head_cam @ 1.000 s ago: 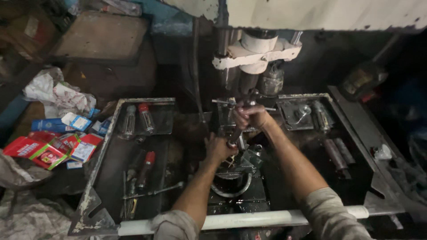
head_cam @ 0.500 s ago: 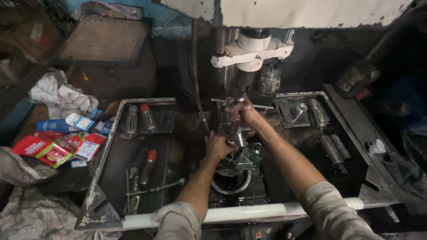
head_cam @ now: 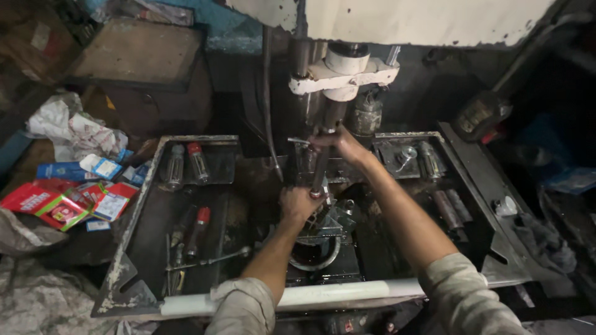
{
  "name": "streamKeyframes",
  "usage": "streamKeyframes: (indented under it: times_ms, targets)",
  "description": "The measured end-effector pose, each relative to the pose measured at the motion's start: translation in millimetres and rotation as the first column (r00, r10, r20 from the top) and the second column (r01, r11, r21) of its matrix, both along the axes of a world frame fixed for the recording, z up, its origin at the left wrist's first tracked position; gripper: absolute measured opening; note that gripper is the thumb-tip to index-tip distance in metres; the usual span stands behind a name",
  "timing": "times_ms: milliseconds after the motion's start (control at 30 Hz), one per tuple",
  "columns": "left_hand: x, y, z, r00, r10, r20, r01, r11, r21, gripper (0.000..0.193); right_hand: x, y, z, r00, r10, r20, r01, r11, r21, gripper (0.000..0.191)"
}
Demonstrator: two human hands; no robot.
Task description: The person operates a drill press in a workshop, repeatedly lowering and raising the spindle to work on a small metal part clamped in the vise. The person uses both hands to control the feed and adjust the workpiece throughout the clip.
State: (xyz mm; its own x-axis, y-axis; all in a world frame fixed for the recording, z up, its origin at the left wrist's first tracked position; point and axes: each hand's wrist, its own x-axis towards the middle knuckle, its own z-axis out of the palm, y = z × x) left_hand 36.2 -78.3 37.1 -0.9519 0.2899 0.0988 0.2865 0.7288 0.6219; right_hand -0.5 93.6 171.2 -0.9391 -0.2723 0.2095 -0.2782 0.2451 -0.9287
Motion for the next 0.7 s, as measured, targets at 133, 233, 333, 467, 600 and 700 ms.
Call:
streamKeyframes:
  times_ms: [133,233,333,467,600,700]
  targets:
    - [-8,2,-1,0.999,-0.009,0.041,0.016,0.986,-0.164,0.057,25,26,-23,0.935,0.233,-0.267,-0.285,0.943,-0.174,0.073]
    - [-15,0,-3,0.997,-0.071,-0.011,0.068,0.98,-0.189,0.056,44,38,-57,0.994,-0.109,-0.021,0.108,0.993,-0.043,0.051]
    - [-16,-1,-2,0.988,-0.104,-0.112,0.078,0.973,-0.217,0.055,60,41,-94,0.936,-0.314,0.157,0.308,0.949,0.063,0.046]
    - [-6,2,5,0.988,-0.039,-0.148,0.011,0.983,-0.183,0.062,69,38,-119,0.997,-0.046,0.062,0.01,0.874,0.486,0.047]
    - [-1,0,28,0.999,-0.015,0.036,0.024,0.961,-0.274,0.079,68,29,-119,0.973,-0.194,0.127,0.061,0.742,0.667,0.043]
    - [-6,-7,32,0.996,-0.06,0.064,0.076,0.951,-0.3,0.091,71,24,-112,0.975,-0.185,0.12,0.047,0.706,0.706,0.051]
